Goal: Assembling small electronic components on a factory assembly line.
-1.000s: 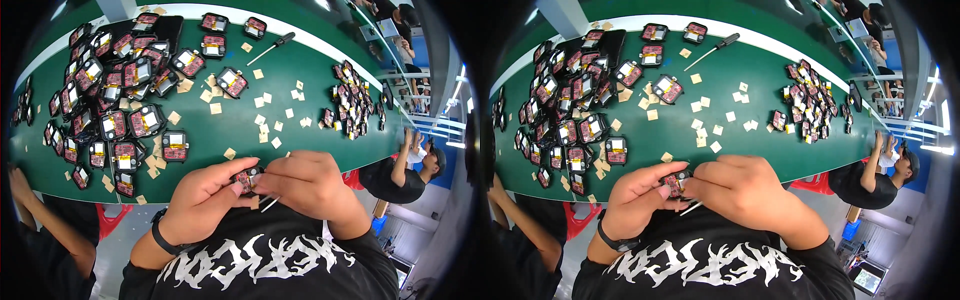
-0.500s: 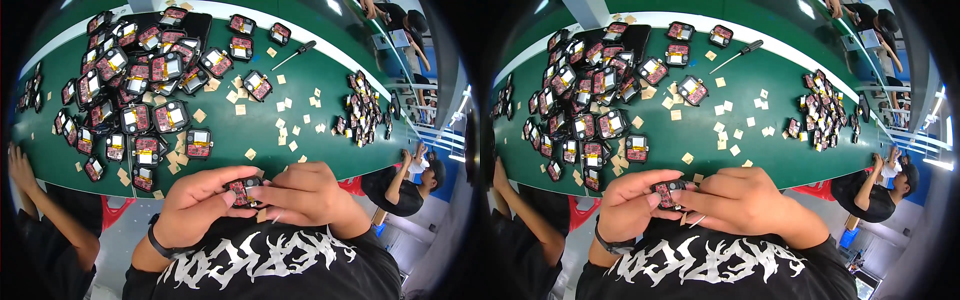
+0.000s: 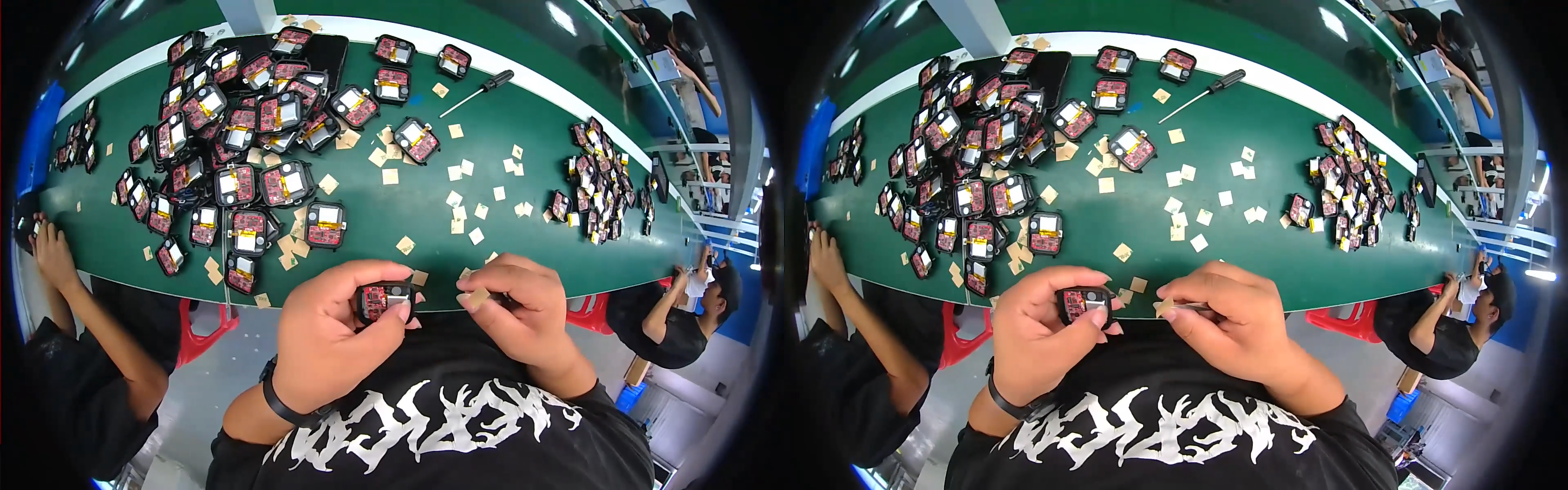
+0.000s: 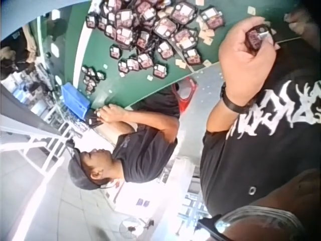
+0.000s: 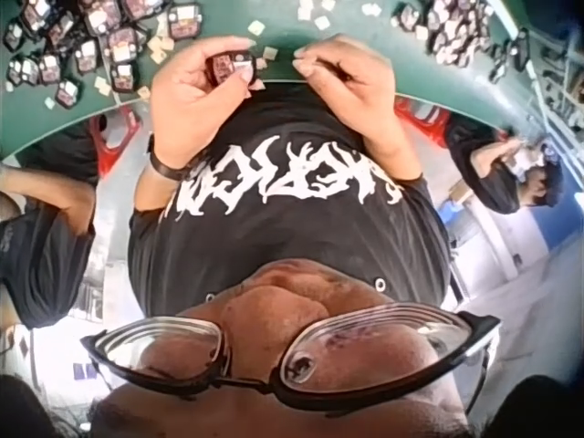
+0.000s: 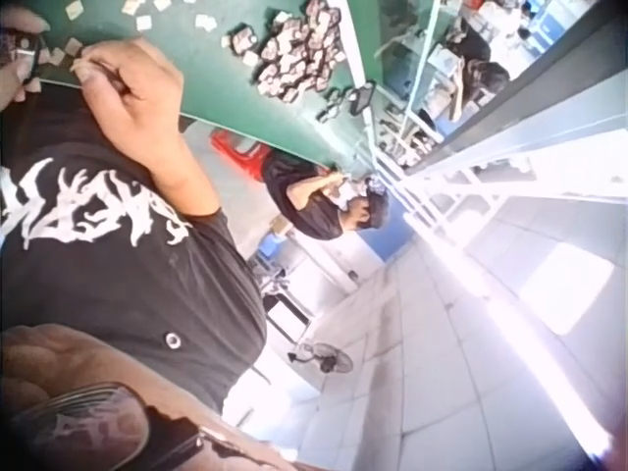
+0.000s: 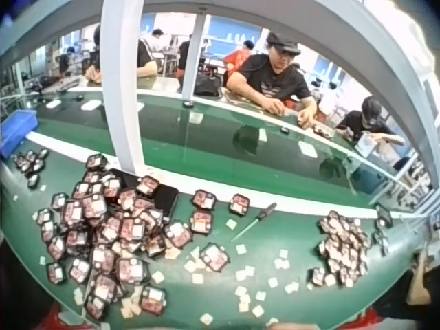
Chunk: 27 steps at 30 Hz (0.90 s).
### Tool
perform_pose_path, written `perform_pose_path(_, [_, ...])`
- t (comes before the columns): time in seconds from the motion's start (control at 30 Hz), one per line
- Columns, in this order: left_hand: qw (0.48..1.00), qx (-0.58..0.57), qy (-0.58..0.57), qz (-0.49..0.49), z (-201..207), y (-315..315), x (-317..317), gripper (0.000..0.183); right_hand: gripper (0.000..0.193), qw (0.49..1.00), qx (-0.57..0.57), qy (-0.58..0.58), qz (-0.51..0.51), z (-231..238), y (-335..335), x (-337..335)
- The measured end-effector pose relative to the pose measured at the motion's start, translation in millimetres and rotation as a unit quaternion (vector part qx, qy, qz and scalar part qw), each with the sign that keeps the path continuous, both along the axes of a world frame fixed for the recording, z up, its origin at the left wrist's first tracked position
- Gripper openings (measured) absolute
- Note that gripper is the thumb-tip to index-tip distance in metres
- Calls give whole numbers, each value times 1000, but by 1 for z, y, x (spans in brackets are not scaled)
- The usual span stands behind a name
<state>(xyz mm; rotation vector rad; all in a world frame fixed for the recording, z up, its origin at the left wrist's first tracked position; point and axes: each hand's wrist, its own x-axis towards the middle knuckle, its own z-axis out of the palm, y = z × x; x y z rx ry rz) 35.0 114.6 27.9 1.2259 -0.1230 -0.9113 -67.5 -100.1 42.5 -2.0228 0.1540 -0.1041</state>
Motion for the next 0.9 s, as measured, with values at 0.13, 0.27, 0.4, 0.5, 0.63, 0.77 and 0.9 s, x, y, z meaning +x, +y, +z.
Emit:
perform_pose_path(0.13, [998,39,-40,-16,0,-9,-6,30,15,1000,-6,-9,-26,-3,-14,-12])
perform_pose_path(0.27, [989,75,-113,-58,-6,-12,-7,30,14,983,-138,-36,-118,-11,-45,-25])
perform_pose_path(0.4, [992,92,-83,-17,5,-20,-8,30,26,930,-287,-19,-231,-11,-75,-36])
perform_pose_path(0.5, [990,108,-87,26,5,-19,-7,27,39,894,-402,-25,-195,-26,-100,-47])
perform_pose_path(0.63, [947,206,-241,53,9,-12,10,28,41,917,-361,56,-162,-28,-104,-54])
perform_pose_path(0.77, [905,215,-328,168,13,4,39,27,39,914,-399,-10,-80,-35,-110,-57])
perform_pose_path(0.9, [730,358,-557,170,14,21,70,25,38,928,-363,-25,-77,-36,-109,-56])
